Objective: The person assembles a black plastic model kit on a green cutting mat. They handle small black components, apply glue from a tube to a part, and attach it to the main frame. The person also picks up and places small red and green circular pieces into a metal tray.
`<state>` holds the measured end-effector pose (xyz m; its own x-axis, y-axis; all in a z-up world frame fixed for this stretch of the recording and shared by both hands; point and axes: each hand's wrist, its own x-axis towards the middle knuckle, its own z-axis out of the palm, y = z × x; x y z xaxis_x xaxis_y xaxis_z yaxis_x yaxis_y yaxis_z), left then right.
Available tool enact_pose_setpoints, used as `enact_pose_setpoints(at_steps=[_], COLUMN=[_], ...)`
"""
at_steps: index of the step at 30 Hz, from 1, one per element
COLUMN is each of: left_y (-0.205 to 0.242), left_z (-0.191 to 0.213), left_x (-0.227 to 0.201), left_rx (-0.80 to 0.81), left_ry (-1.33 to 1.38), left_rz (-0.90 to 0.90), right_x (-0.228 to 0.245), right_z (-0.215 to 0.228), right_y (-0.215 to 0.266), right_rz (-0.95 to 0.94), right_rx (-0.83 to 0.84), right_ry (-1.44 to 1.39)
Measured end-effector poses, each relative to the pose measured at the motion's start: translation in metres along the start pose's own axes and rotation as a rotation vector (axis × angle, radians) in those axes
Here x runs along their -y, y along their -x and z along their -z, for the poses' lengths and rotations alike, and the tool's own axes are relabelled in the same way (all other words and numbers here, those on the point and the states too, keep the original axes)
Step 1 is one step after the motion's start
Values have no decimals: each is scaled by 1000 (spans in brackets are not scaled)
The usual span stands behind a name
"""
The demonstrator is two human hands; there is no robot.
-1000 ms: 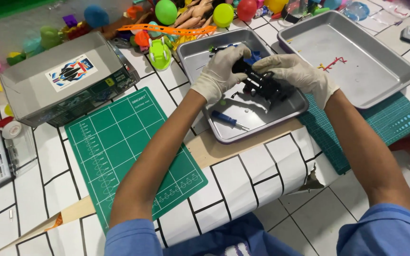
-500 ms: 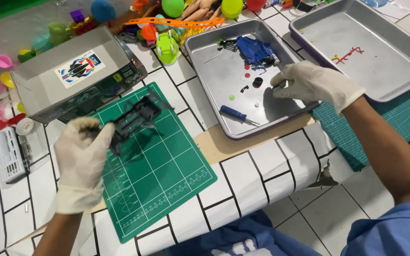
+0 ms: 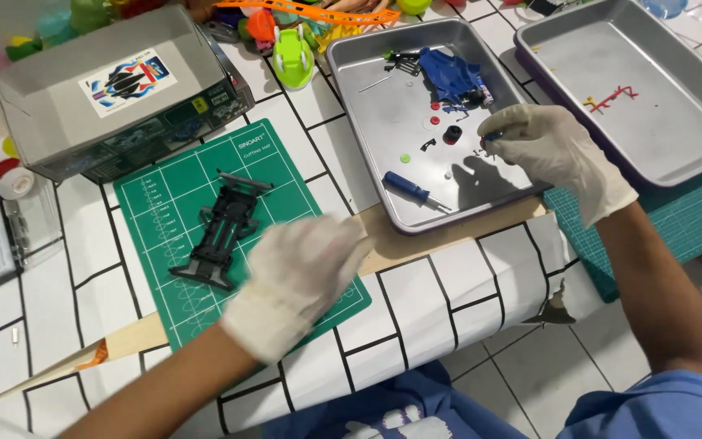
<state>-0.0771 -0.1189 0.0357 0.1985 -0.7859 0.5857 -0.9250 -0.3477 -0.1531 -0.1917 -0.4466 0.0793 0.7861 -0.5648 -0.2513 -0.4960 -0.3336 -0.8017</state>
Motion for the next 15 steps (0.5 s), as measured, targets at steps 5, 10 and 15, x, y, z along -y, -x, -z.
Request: enact_pose_setpoints(at_steps=[5, 10, 15], left_y=[-134, -165, -149], left_z=[-78, -156, -167], left_x=[-42, -60, -45], left_rx=[786, 804, 690], left_ry=[497, 587, 642], left_rz=[94, 202, 212], right_x=[-24, -44, -40], right_z=[13, 28, 16], right_y=[1, 14, 8], right_rz=[94, 238, 387], right_rx=[-69, -79, -79], right_ry=[-208, -328, -479])
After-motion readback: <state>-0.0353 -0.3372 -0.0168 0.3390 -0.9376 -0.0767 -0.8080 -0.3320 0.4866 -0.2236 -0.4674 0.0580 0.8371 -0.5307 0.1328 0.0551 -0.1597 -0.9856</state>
